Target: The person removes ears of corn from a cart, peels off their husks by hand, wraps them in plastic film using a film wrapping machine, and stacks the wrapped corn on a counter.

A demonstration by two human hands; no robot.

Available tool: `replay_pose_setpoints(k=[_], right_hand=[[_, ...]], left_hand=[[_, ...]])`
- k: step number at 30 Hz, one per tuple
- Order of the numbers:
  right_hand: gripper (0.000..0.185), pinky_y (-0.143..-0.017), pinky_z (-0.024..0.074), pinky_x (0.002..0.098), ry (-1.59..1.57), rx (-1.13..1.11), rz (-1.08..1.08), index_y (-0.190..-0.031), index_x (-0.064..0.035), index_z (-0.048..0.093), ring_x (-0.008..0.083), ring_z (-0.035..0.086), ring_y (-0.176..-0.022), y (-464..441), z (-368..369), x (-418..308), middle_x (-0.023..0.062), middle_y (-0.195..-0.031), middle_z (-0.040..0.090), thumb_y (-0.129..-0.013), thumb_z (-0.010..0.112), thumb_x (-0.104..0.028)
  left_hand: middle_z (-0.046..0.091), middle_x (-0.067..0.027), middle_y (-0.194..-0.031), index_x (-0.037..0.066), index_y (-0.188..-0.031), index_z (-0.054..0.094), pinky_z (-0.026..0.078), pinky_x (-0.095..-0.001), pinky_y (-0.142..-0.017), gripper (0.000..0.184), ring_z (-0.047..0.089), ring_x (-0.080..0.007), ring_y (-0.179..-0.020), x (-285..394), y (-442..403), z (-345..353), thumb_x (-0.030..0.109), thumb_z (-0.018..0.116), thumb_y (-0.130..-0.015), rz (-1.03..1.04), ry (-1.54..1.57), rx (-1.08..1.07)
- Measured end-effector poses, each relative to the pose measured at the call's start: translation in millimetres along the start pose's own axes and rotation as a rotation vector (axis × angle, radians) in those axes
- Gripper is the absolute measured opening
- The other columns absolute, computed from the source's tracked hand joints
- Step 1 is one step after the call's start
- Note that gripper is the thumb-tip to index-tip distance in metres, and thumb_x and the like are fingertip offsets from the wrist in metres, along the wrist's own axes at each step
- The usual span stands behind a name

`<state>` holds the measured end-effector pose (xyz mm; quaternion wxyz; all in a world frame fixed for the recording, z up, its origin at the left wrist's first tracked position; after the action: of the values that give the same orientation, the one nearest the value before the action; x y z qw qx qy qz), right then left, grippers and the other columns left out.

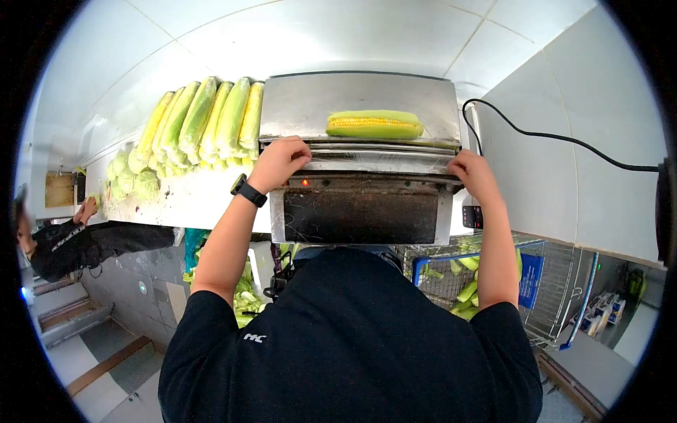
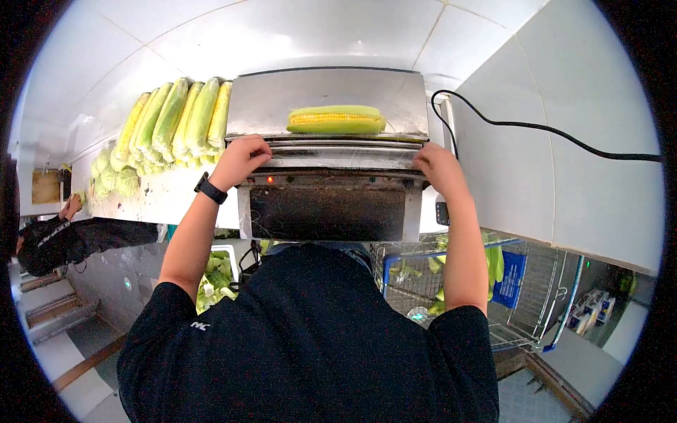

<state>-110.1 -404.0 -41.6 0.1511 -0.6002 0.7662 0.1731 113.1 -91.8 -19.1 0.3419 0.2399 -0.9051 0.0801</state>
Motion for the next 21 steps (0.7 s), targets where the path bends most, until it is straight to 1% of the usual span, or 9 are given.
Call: replay_pose_setpoints(k=[2, 4, 6, 9, 11, 14, 16, 19, 21], right_hand=[[0.008, -0.073, 0.0507, 0.0354, -0.260, 0.284, 0.042, -0.092, -0.0014, 0.067, 0.0307, 0.063, -0.081, 4, -22, 6, 0.0122, -0.086, 0.062, -0.084, 0.067, -0.004], [0.008, -0.072, 0.0501, 0.0337, -0.271, 0.321, 0.054, -0.094, -0.0008, 0.065, 0.0273, 0.063, -0.080, 4, -21, 10, 0.0108, -0.087, 0.063, -0.086, 0.065, -0.003], [0.008, -0.072, 0.0496, 0.0321, -0.282, 0.359, 0.069, -0.096, -0.0001, 0.063, 0.0240, 0.063, -0.079, 5, -16, 15, 0.0094, -0.088, 0.063, -0.088, 0.064, -0.002], [0.011, -0.072, 0.0502, 0.0315, -0.546, 0.390, 0.139, -0.100, 0.0000, 0.062, 0.0185, 0.064, -0.079, 2, 3, 31, 0.0071, -0.091, 0.066, -0.089, 0.063, -0.002], [0.019, -0.073, 0.0509, 0.0303, -0.576, 0.362, 0.142, -0.108, -0.0006, 0.061, 0.0153, 0.065, -0.079, -1, 12, 38, 0.0059, -0.091, 0.068, -0.089, 0.065, -0.002], [0.019, -0.073, 0.0516, 0.0303, -0.564, 0.440, 0.138, -0.104, -0.0014, 0.065, 0.0190, 0.066, -0.077, -2, -5, 14, 0.0075, -0.086, 0.068, -0.085, 0.068, -0.002], [0.017, -0.072, 0.0516, 0.0310, -0.418, 0.412, 0.114, -0.100, -0.0019, 0.067, 0.0209, 0.066, -0.077, -2, -5, 12, 0.0084, -0.085, 0.068, -0.084, 0.070, -0.002], [0.011, -0.070, 0.0511, 0.0317, -0.234, 0.392, 0.084, -0.092, -0.0025, 0.070, 0.0240, 0.066, -0.077, 2, -11, 3, 0.0101, -0.084, 0.068, -0.081, 0.071, -0.002], [0.007, -0.069, 0.0507, 0.0319, -0.201, 0.394, 0.074, -0.087, -0.0027, 0.071, 0.0253, 0.066, -0.077, 11, -17, -1, 0.0108, -0.084, 0.067, -0.080, 0.072, -0.002]], left_hand=[[0.064, -0.0107, -0.086, 0.001, -0.090, 0.064, 0.051, -0.0350, -0.072, 0.007, 0.064, -0.0261, -0.078, -9, 1, -4, 0.007, 0.064, -0.086, -0.015, 0.035, 0.111], [0.063, -0.0099, -0.086, 0.001, -0.093, 0.062, 0.050, -0.0335, -0.072, 0.006, 0.064, -0.0231, -0.077, -23, 1, 0, 0.005, 0.063, -0.088, -0.028, 0.071, 0.220], [0.064, -0.0079, -0.088, 0.001, -0.099, 0.058, 0.050, -0.0299, -0.074, 0.007, 0.063, -0.0163, -0.080, -44, -1, 11, 0.001, 0.058, -0.092, -0.142, 0.469, 0.291], [0.064, -0.0028, -0.093, 0.002, -0.103, 0.053, 0.051, -0.0280, -0.078, 0.008, 0.062, -0.0117, -0.085, -40, -5, 25, -0.002, 0.050, -0.097, -0.149, 0.566, 0.204], [0.064, -0.0049, -0.090, 0.002, -0.107, 0.054, 0.052, -0.0281, -0.078, 0.012, 0.063, -0.0131, -0.085, -36, -5, 25, -0.001, 0.055, -0.095, -0.150, 0.573, 0.238], [0.064, -0.0078, -0.085, 0.001, -0.105, 0.061, 0.052, -0.0298, -0.073, 0.015, 0.064, -0.0182, -0.080, -14, -2, 6, 0.002, 0.063, -0.090, -0.101, 0.271, 0.344], [0.063, -0.0104, -0.083, 0.002, -0.095, 0.068, 0.050, -0.0338, -0.068, 0.011, 0.063, -0.0273, -0.076, -4, -3, 5, 0.006, 0.069, -0.085, 0.014, -0.061, 0.321], [0.061, -0.0104, -0.082, 0.003, -0.087, 0.071, 0.049, -0.0367, -0.066, 0.006, 0.061, -0.0298, -0.075, 1, 7, 0, 0.007, 0.071, -0.082, 0.027, -0.027, 0.392], [0.061, -0.0100, -0.080, 0.003, -0.088, 0.071, 0.049, -0.0344, -0.065, 0.007, 0.062, -0.0267, -0.073, 6, 21, -2, 0.005, 0.072, -0.082, 0.086, 0.025, 0.416]])
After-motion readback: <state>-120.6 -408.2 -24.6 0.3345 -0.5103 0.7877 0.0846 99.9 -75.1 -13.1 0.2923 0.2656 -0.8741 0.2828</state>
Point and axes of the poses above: each hand's wrist, its own y-axis away from the middle knuckle, its own z-axis out of the palm, x = y × z, the point moved 9 cm from there along -y, towards the middle knuckle
